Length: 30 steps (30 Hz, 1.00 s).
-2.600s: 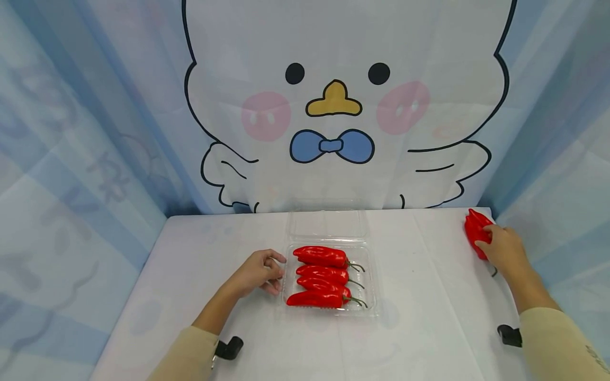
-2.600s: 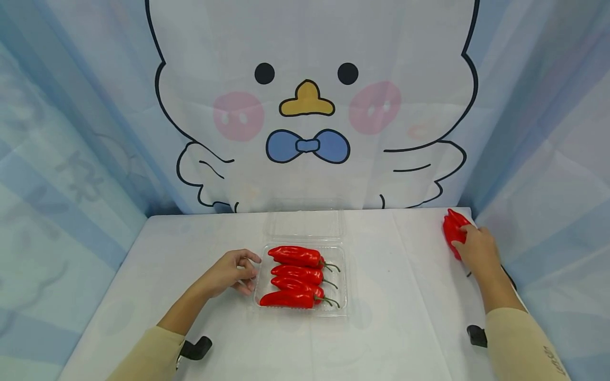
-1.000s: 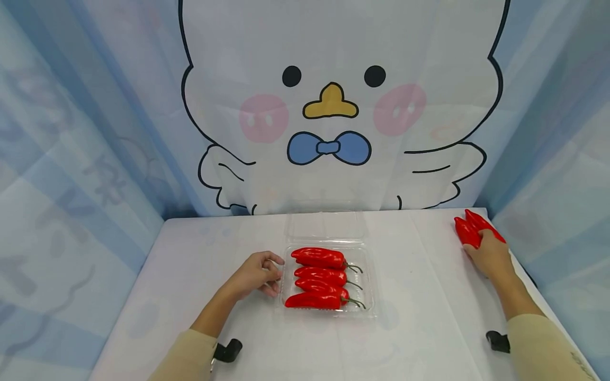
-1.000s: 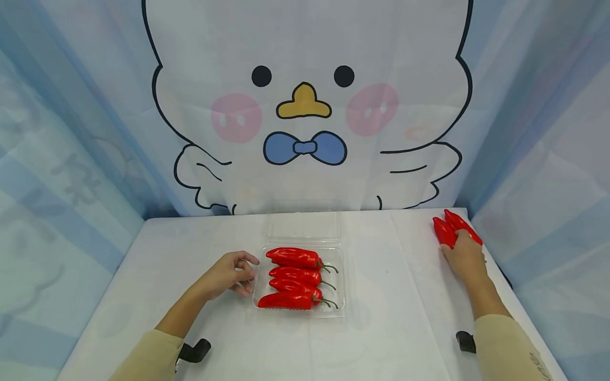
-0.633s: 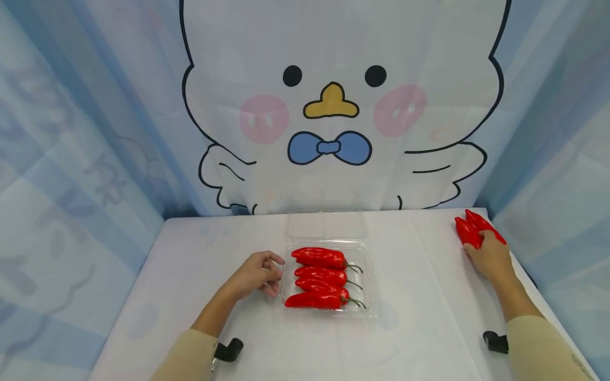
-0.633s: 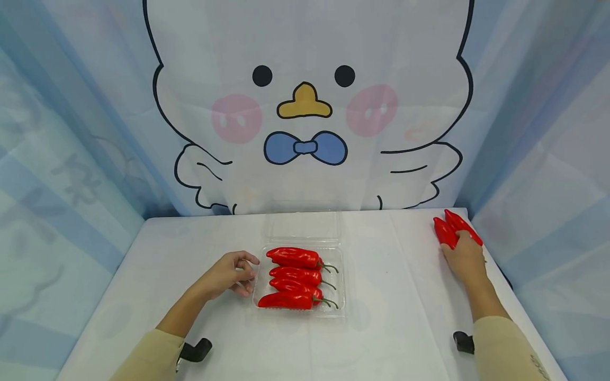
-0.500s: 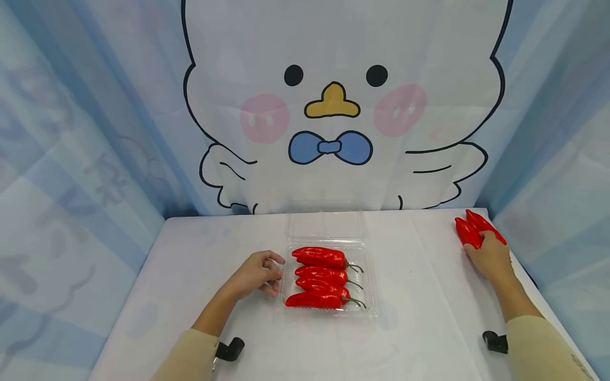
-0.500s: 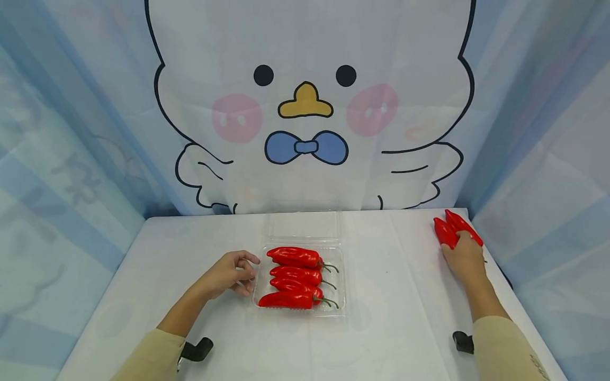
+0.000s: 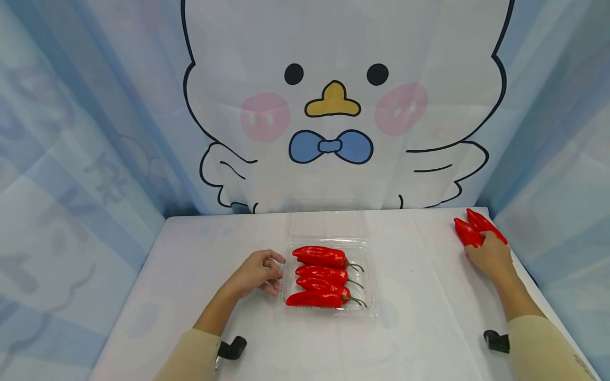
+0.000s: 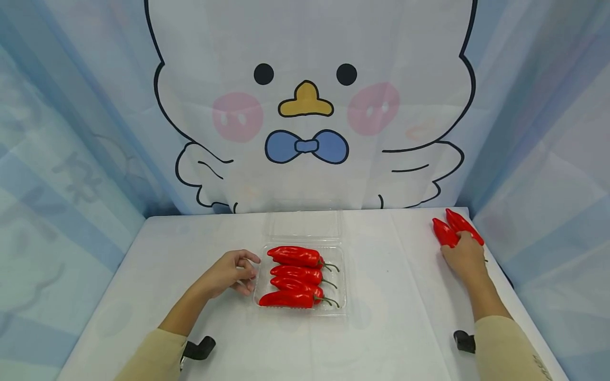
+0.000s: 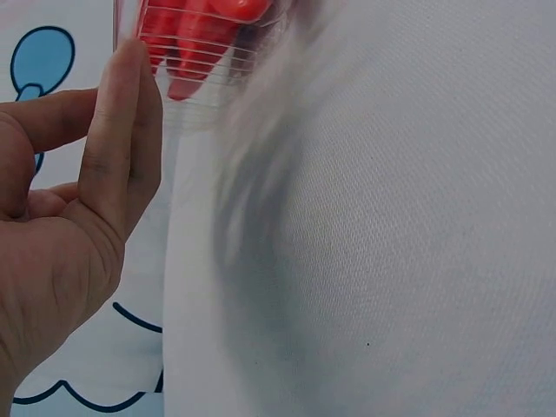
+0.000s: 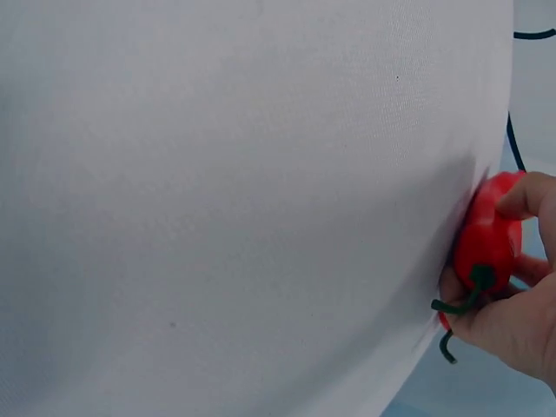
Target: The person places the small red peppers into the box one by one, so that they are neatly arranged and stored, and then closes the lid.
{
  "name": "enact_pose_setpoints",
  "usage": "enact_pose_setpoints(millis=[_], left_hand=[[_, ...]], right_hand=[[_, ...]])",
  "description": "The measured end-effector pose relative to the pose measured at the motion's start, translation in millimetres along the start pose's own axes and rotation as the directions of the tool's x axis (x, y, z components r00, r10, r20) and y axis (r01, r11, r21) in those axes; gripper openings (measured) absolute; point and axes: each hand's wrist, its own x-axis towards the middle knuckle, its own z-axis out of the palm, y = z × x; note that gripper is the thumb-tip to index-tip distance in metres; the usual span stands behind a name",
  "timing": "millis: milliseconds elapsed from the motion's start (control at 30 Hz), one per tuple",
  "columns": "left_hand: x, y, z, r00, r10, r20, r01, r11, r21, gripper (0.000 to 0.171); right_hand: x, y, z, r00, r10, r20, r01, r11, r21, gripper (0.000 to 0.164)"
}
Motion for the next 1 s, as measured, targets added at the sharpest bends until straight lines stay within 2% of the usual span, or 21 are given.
enact_pose_setpoints(millis=[200, 333, 600, 800, 1000], left_hand=[[0.7, -1.1, 0.9, 1.0, 0.005, -0.003, -0.005, 1.0, -0.005, 0.034], [0.0, -0.7, 1.3, 1.0, 0.004, -0.011, -0.004, 1.0, -0.01, 0.034], [1.0, -3.1, 2.3, 1.0, -0.002, -0.028, 0.001, 1.0, -0.018, 0.032], [0.8, -3.4, 2.1, 1.0, -0.003, -0.029, 0.003, 1.0, -0.022, 0.033], [0.6, -1.7, 1.7, 1.0, 0.009, -0.017, -0.009, 1.0, -0.027, 0.035]], right_hand=[[-2, 2, -1, 0.999, -0.042, -0.005, 0.042, 0.999, -0.004, 0.085], [-4, 4, -2, 0.995, -0.102, -0.012, 0.102, 0.995, -0.006, 0.081], [-17, 5, -7, 0.985, -0.172, 0.003, 0.172, 0.985, 0.008, 0.084], [-25, 0, -11, 0.972, -0.236, 0.004, 0.235, 0.972, 0.009, 0.082], [-31, -6, -7, 0.955, -0.298, -0.011, 0.298, 0.955, -0.002, 0.079]])
